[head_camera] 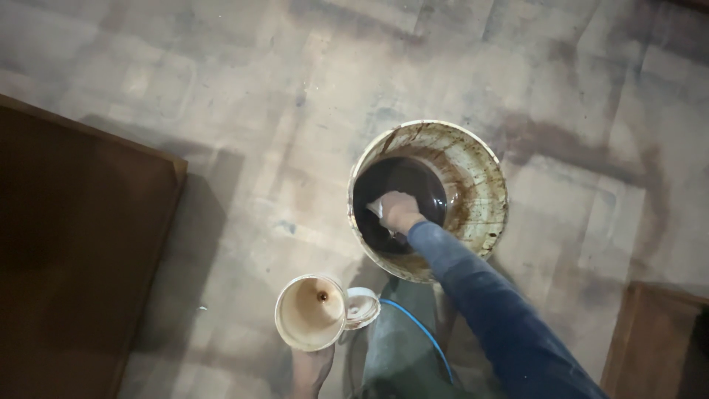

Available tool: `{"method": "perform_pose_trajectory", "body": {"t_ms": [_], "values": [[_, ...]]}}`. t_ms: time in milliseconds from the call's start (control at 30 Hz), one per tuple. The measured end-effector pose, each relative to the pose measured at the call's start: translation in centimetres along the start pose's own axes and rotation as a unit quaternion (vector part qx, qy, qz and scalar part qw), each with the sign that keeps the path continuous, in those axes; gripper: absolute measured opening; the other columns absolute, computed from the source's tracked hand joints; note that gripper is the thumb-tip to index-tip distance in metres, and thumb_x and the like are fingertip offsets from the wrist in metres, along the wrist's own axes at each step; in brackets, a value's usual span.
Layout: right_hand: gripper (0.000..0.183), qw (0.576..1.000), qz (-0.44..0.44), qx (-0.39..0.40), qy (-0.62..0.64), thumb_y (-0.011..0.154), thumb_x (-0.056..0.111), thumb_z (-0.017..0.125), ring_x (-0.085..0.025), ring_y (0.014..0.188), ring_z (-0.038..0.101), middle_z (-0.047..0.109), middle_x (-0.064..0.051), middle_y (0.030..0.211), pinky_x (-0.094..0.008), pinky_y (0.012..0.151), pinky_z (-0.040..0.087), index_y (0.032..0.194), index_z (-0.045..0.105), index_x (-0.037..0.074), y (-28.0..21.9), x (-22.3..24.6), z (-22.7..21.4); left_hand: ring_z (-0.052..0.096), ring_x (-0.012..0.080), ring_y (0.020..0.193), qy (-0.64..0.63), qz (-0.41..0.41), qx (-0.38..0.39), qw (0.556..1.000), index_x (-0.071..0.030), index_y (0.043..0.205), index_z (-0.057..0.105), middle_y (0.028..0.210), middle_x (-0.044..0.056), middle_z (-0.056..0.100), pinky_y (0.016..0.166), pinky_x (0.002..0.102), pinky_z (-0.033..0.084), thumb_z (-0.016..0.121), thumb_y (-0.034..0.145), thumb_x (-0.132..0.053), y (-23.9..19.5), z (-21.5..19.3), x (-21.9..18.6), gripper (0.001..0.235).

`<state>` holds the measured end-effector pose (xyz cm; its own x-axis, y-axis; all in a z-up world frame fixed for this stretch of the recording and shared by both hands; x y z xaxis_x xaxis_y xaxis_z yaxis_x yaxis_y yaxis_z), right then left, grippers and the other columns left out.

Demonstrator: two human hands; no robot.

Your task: The person pours dark wood stain from a large bucket into the cup of a spray gun, then sprays the stain onto wooden cabinet and shelf units, steadying the furniture with the free hand and moving between pieces to coat different surfaces.

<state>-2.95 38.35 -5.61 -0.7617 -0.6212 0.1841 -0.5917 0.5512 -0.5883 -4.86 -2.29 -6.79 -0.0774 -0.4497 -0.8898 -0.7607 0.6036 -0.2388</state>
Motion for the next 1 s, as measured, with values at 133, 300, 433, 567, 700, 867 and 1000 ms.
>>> {"method": "perform_pose_trajectory", "body": {"t_ms": [133, 300, 433, 567, 700, 867, 1000], "values": [[0.032, 0.999, -0.025, -0.015, -0.026, 0.079, 0.022, 0.075, -0.033, 0.106, 0.071, 0.074, -0.015, 0.112, -0.043, 0.091, 0.057, 0.110, 0.079, 0.016, 0.6, 0.2, 0.7, 0.073, 0.0239, 0.101, -0.042, -0.030, -0.014, 0.999, 0.000, 0.116, 0.067, 0.111, 0.015, 0.075, 0.086, 0.038, 0.057, 0.078, 0.080, -0.009, 1.0, -0.4, -3.4, 0.039], [0.036, 0.999, -0.033, -0.008, -0.002, 0.078, 0.027, 0.076, -0.033, 0.097, 0.072, 0.074, -0.017, 0.103, -0.043, 0.088, 0.057, 0.114, 0.076, 0.024, 0.8, -2.7, -0.7, 0.071, 0.0240, 0.105, -0.065, 0.014, -0.030, 0.997, 0.000, 0.123, 0.064, 0.116, 0.015, 0.072, 0.089, 0.037, 0.056, 0.077, 0.082, -0.009, 1.6, -1.3, -4.9, 0.045], [0.034, 0.997, 0.005, 0.067, 0.028, 0.087, 0.037, 0.070, -0.023, 0.077, 0.074, 0.080, -0.012, 0.081, -0.036, 0.081, 0.058, 0.088, 0.086, 0.007, -1.0, -5.0, -1.9, 0.069, 0.0240, 0.108, -0.058, 0.028, -0.015, 0.998, -0.001, 0.127, 0.061, 0.120, 0.015, 0.071, 0.092, 0.036, 0.054, 0.082, 0.077, -0.009, 1.7, -1.8, -6.6, 0.055], [0.029, 0.965, 0.045, 0.040, 0.254, 0.083, 0.028, 0.075, -0.016, 0.063, 0.072, 0.080, -0.008, 0.077, -0.031, 0.065, 0.061, 0.087, 0.085, 0.000, -5.7, -6.7, -4.5, 0.069, 0.0251, 0.106, -0.053, 0.037, -0.018, 0.998, 0.001, 0.125, 0.060, 0.116, 0.016, 0.071, 0.090, 0.036, 0.054, 0.078, 0.075, -0.006, 1.5, -1.9, -6.5, 0.053], [0.025, 0.918, 0.021, 0.009, 0.396, 0.091, 0.022, 0.072, -0.013, 0.059, 0.070, 0.078, -0.009, 0.077, -0.027, 0.057, 0.059, 0.092, 0.079, -0.002, -8.6, -8.5, -6.4, 0.076, 0.0250, 0.089, -0.046, 0.073, -0.012, 0.996, 0.000, 0.110, 0.070, 0.096, 0.017, 0.077, 0.078, 0.037, 0.057, 0.072, 0.082, -0.008, 1.5, -1.6, -7.5, 0.028], [0.026, 0.853, -0.005, 0.011, 0.521, 0.095, 0.019, 0.067, -0.013, 0.059, 0.069, 0.077, -0.012, 0.079, -0.028, 0.054, 0.057, 0.095, 0.074, -0.005, -13.1, -9.0, -8.6, 0.073, 0.0311, 0.070, -0.030, 0.020, 0.017, 0.999, -0.003, 0.113, 0.068, 0.081, 0.022, 0.073, 0.067, 0.040, 0.055, 0.071, 0.087, -0.010, 0.9, -2.3, -14.3, 0.028], [0.025, 0.826, 0.025, -0.057, 0.560, 0.096, 0.019, 0.065, -0.013, 0.061, 0.069, 0.076, -0.011, 0.080, -0.024, 0.057, 0.058, 0.097, 0.074, -0.004, -17.7, -8.6, -11.6, 0.075, 0.0360, 0.085, 0.020, 0.088, 0.032, 0.995, -0.008, 0.125, 0.066, 0.091, 0.022, 0.074, 0.069, 0.042, 0.055, 0.065, 0.082, -0.005, 0.5, -1.4, -14.3, 0.042]]}}
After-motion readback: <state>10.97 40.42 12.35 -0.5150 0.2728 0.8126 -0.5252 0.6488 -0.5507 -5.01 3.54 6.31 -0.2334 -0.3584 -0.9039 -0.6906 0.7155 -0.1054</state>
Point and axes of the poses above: each hand's wrist, its own y-axis towards the middle knuckle, its own z-axis out of the palm, x = y × z, the point moved 5 cm from there along y, towards the middle knuckle
